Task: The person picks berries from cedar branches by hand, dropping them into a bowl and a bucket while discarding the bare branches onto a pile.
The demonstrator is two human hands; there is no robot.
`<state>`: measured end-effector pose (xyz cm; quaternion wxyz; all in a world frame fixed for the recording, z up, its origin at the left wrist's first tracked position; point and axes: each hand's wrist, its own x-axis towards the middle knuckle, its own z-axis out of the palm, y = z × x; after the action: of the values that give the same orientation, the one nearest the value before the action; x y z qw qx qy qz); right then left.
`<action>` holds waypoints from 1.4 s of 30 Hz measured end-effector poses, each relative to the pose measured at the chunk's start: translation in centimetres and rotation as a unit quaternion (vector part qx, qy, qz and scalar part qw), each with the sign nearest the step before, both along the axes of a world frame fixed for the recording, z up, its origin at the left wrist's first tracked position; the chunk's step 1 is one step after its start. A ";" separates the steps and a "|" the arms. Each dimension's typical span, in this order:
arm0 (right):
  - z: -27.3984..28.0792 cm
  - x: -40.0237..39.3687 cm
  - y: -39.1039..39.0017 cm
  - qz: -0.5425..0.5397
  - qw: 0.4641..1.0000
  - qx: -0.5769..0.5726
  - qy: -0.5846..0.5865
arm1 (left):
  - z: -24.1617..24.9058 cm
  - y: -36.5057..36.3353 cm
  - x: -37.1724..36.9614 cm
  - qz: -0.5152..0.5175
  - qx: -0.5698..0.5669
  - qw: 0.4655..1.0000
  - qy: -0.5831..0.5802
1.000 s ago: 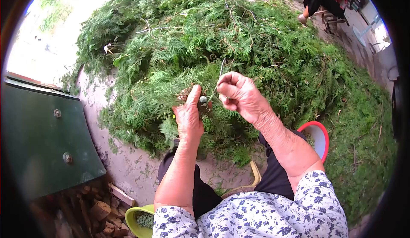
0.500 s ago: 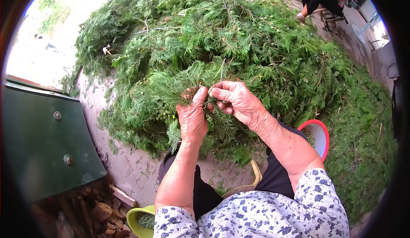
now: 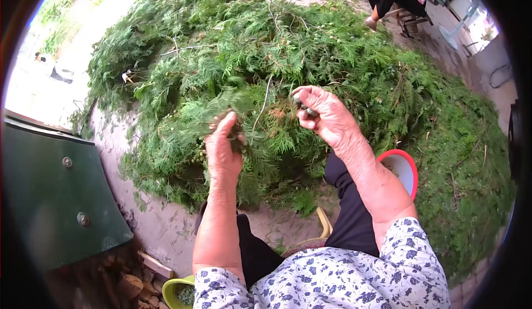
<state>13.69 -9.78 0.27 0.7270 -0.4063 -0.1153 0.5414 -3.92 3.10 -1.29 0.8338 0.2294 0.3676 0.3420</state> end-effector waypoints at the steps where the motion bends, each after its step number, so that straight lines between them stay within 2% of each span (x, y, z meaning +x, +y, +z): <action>1: 0.5 -0.7 -0.1 0.004 1.000 -0.005 -0.016 | 0.2 -0.8 0.4 -0.022 0.066 0.996 0.062; 2: 0.5 -1.3 -0.2 0.008 1.000 -0.002 -0.016 | 0.4 -1.5 0.5 -0.042 0.131 0.982 0.126; 8: 0.6 -4.9 -1.5 0.020 0.998 -0.017 -0.059 | 0.4 -5.3 0.0 -0.141 0.150 0.975 0.085; 10: 1.0 -5.2 -2.7 0.027 0.999 -0.004 -0.032 | 0.6 -6.1 -0.6 -0.111 0.017 0.993 0.028; 12: 2.0 -4.3 -4.5 -0.028 0.999 0.035 -0.001 | 0.6 -6.4 -1.5 -0.072 0.019 0.997 0.020; 14: 2.9 -2.3 -7.6 -0.087 0.994 0.032 -0.054 | 1.0 -6.1 -2.9 -0.016 -0.040 0.998 -0.040; 16: 2.9 0.0 -11.6 -0.139 0.987 0.019 -0.076 | -1.6 -4.4 -5.4 -0.039 -0.020 0.991 -0.129; 17: 2.1 1.3 -13.9 -0.168 0.981 -0.018 -0.095 | 1.1 -5.3 -5.0 0.064 -0.050 0.995 -0.056; 18: 0.7 2.6 -16.4 -0.196 0.973 -0.054 -0.113 | 0.8 -5.1 -6.0 0.070 -0.046 0.995 -0.053; 20: -3.6 5.2 -22.0 -0.232 0.956 -0.114 -0.137 | -0.5 -4.3 -8.8 -0.031 0.012 0.956 -0.291; 22: -8.9 7.0 -28.1 -0.251 0.931 -0.212 -0.161 | -0.1 -4.0 -10.2 -0.037 0.036 0.941 -0.335; 24: -14.2 8.7 -34.4 -0.258 0.910 -0.306 -0.104 | 0.4 -4.2 -11.1 -0.018 0.058 0.899 -0.433; 27: -18.5 9.4 -41.0 -0.267 0.891 -0.352 -0.108 | 1.4 -4.0 -11.9 0.013 0.047 0.883 -0.467; 29: -19.6 9.6 -43.0 -0.279 0.798 -0.516 -0.137 | 2.2 -4.5 -12.5 0.044 0.027 0.874 -0.484; 30: -21.5 11.2 -44.4 -0.278 0.800 -0.514 -0.137 | 2.4 -4.6 -12.7 0.045 0.029 0.873 -0.484; 32: -25.8 14.3 -47.0 -0.266 0.772 -0.526 -0.238 | 2.7 -4.7 -13.1 0.057 -0.007 0.873 -0.484; 34: -21.5 14.6 -42.6 -0.320 0.764 -0.491 -0.269 | 3.4 -5.4 -13.1 0.086 -0.034 0.872 -0.481; 36: -11.3 9.4 -33.1 -0.385 0.796 -0.317 -0.343 | 3.6 -5.5 -13.2 0.087 -0.078 0.869 -0.480; 37: -7.8 8.2 -29.6 -0.342 0.812 -0.290 -0.373 | 4.0 -5.9 -13.1 0.095 -0.100 0.869 -0.475; 38: -4.8 6.9 -26.1 -0.321 0.806 -0.267 -0.421 | 4.1 -6.0 -12.9 0.087 -0.096 0.867 -0.481; 40: 0.3 3.4 -20.0 -0.277 0.766 -0.194 -0.546 | 3.9 -6.4 -12.8 0.043 -0.065 0.893 -0.443; 41: 2.0 1.8 -17.4 -0.264 0.785 -0.142 -0.542 | 4.0 -6.8 -12.7 0.021 -0.060 0.892 -0.447; 42: 3.1 0.9 -15.2 -0.243 0.772 -0.133 -0.573 | 4.2 -7.1 -12.6 0.014 -0.053 0.889 -0.454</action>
<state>14.57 -24.93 3.34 0.5725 -0.7481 -0.3347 0.0240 -16.47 -4.01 2.89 0.9159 -0.0007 -0.0298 0.4004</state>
